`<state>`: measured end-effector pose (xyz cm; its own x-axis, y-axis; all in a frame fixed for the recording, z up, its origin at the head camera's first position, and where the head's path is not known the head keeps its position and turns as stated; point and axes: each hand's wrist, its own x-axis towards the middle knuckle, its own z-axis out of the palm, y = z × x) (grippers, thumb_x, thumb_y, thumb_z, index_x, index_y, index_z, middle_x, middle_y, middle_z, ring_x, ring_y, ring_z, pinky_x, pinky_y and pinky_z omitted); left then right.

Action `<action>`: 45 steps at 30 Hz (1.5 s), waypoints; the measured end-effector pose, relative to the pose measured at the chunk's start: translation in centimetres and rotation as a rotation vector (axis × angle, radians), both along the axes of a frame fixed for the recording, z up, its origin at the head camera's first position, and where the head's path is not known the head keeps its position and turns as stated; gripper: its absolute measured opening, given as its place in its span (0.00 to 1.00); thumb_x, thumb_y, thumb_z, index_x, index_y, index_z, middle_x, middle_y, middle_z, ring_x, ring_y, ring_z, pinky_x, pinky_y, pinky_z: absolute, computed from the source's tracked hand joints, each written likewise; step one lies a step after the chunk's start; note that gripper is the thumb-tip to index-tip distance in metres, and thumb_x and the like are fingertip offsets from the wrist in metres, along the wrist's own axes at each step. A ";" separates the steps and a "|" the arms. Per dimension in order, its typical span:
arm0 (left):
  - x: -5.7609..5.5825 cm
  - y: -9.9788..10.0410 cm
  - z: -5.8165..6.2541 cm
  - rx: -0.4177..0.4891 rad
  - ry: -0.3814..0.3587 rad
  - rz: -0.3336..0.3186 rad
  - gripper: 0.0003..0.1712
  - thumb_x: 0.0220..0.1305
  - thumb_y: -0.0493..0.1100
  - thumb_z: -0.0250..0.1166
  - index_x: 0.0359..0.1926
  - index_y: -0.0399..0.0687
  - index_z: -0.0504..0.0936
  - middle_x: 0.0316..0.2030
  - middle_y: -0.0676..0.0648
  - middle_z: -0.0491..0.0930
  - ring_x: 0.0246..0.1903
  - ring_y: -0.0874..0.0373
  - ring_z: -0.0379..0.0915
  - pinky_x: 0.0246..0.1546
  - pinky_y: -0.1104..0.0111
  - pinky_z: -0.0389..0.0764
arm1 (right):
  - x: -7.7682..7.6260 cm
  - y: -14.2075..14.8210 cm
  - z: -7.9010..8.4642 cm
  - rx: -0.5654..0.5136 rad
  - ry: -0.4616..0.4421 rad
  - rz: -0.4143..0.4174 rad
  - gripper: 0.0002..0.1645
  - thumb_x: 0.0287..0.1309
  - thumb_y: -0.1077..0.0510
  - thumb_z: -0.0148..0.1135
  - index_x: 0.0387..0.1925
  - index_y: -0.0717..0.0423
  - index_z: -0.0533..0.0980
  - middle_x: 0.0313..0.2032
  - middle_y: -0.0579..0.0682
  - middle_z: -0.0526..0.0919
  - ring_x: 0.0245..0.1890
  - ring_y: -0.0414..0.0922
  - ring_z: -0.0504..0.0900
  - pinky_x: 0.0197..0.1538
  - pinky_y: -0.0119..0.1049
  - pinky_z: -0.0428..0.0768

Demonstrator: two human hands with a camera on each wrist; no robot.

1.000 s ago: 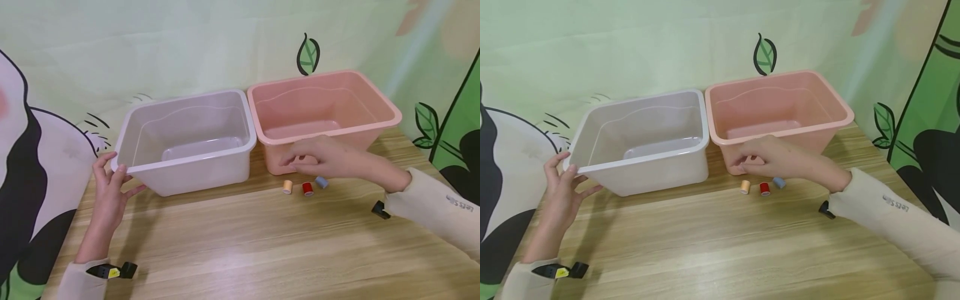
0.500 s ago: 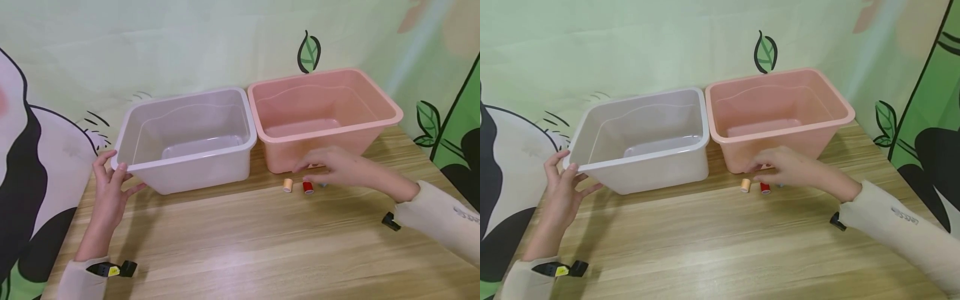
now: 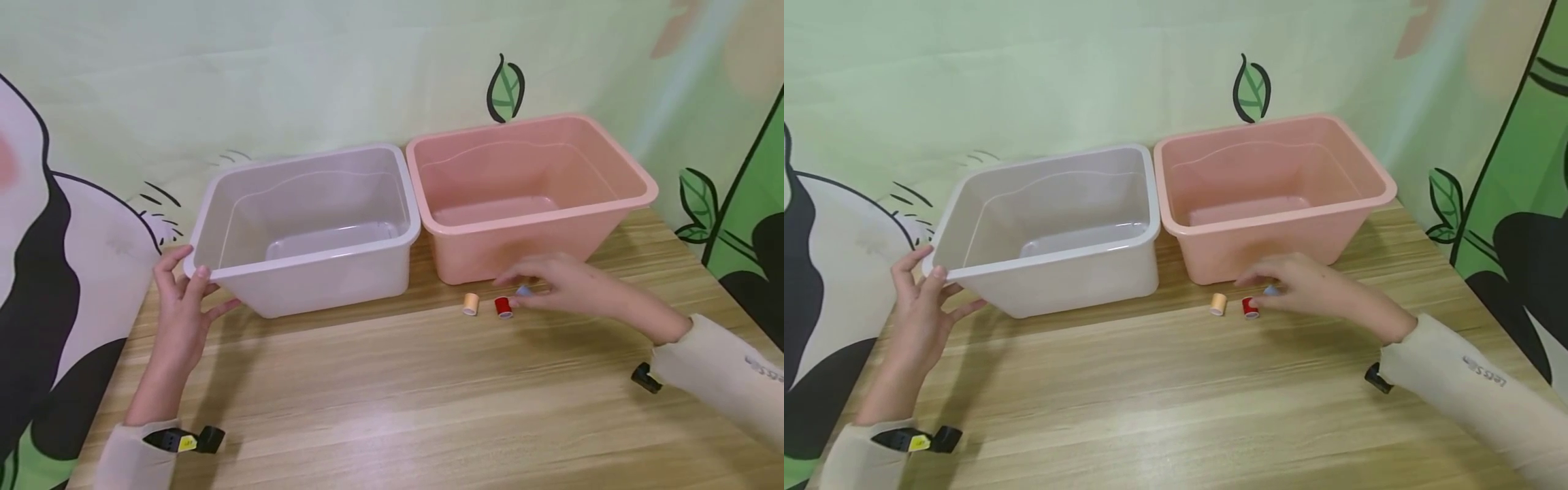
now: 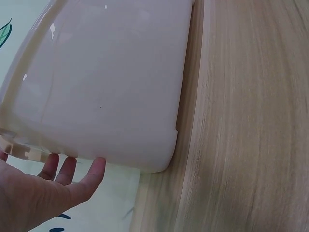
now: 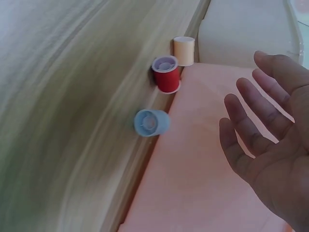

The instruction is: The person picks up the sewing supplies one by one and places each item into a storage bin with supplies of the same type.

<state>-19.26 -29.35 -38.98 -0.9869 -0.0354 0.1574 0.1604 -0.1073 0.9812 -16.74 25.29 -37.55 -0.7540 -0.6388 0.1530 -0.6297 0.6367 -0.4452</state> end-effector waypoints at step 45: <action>-0.1 -0.1 0.6 -0.031 -0.036 0.013 0.28 0.78 0.49 0.53 0.69 0.62 0.48 0.68 0.47 0.57 0.51 0.55 0.72 0.43 0.60 0.88 | -2.4 5.2 -6.0 -0.099 -0.055 -0.054 0.23 0.48 0.58 0.82 0.46 0.58 0.83 0.37 0.46 0.83 0.32 0.40 0.79 0.33 0.31 0.82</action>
<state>-19.34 -29.48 -38.37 -0.9914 -0.0443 0.1235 0.1266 -0.0746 0.9891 -19.13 30.53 -43.58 -0.7960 -0.5807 0.1708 -0.5686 0.6205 -0.5401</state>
